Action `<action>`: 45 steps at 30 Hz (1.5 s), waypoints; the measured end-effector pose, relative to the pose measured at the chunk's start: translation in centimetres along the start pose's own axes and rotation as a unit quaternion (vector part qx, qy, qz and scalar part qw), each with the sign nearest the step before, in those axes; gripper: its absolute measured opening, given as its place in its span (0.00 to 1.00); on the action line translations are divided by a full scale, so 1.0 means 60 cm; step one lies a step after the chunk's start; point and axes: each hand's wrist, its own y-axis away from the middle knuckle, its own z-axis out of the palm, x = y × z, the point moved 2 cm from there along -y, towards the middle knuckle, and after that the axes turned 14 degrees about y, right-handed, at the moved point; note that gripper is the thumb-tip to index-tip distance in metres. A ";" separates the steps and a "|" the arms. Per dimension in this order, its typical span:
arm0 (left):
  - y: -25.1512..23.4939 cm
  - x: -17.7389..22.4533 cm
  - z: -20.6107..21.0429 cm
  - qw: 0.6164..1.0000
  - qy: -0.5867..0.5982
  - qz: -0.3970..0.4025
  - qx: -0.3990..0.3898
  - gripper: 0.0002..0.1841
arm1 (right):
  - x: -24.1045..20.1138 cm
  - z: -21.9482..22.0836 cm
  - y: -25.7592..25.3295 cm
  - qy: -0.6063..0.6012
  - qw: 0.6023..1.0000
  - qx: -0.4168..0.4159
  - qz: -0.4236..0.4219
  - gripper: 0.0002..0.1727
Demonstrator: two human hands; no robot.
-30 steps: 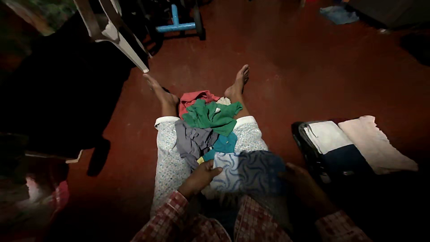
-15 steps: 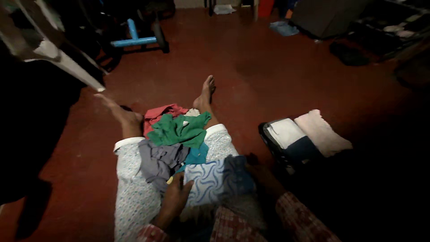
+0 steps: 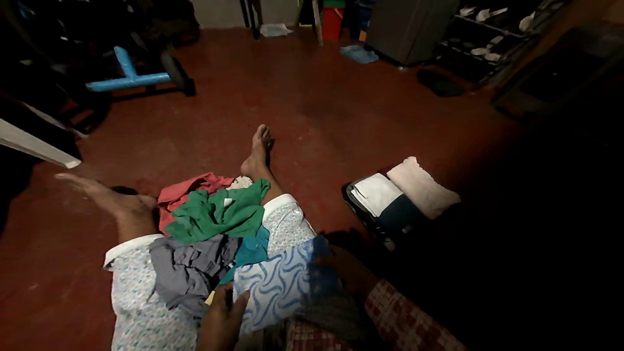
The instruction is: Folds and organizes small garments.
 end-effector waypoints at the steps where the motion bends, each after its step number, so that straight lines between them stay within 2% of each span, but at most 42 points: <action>1: -0.001 -0.002 -0.001 1.000 0.006 0.001 0.002 0.25 | 0.002 0.004 0.000 -0.006 1.000 0.000 -0.002 0.27; 6: 0.000 -0.022 -0.008 0.995 0.095 0.010 0.029 0.22 | -0.016 0.009 0.035 -0.044 0.998 0.015 -0.033 0.27; 9: 0.007 -0.023 -0.018 0.978 0.205 -0.033 0.030 0.19 | -0.040 -0.022 0.088 -0.061 0.993 0.050 -0.083 0.26; 11: 0.009 -0.027 -0.024 0.965 0.252 -0.063 0.024 0.15 | -0.066 -0.046 0.130 -0.070 0.984 0.105 -0.123 0.21; 14: 0.006 -0.041 -0.029 0.956 0.284 -0.067 0.025 0.12 | -0.086 -0.079 0.168 -0.091 0.970 0.127 -0.186 0.18; 17: 0.003 -0.054 -0.028 0.952 0.297 -0.066 0.025 0.11 | -0.080 -0.101 0.171 -0.080 0.964 0.155 -0.201 0.14; 20: -0.001 -0.062 -0.024 0.953 0.295 -0.064 0.023 0.11 | -0.091 -0.112 0.170 -0.059 0.947 0.196 -0.246 0.14; 27: -0.002 -0.074 -0.025 0.950 0.304 -0.064 0.016 0.10 | -0.135 -0.132 0.161 -0.120 0.917 0.214 -0.315 0.14; 32: 0.000 -0.069 -0.027 0.948 0.310 -0.067 0.016 0.10 | -0.152 -0.123 0.142 -0.144 0.920 0.188 -0.313 0.15; 35: 0.000 -0.071 -0.029 0.944 0.320 -0.072 0.013 0.10 | -0.164 -0.107 0.112 -0.153 0.922 0.181 -0.307 0.14; 40: 0.003 -0.061 -0.035 0.946 0.313 -0.085 -0.006 0.10 | -0.205 -0.077 0.043 -0.145 0.916 0.226 -0.296 0.11; 45: -0.001 -0.061 -0.038 0.946 0.310 -0.096 -0.014 0.10 | -0.250 -0.071 -0.046 -0.165 0.881 0.258 -0.361 0.13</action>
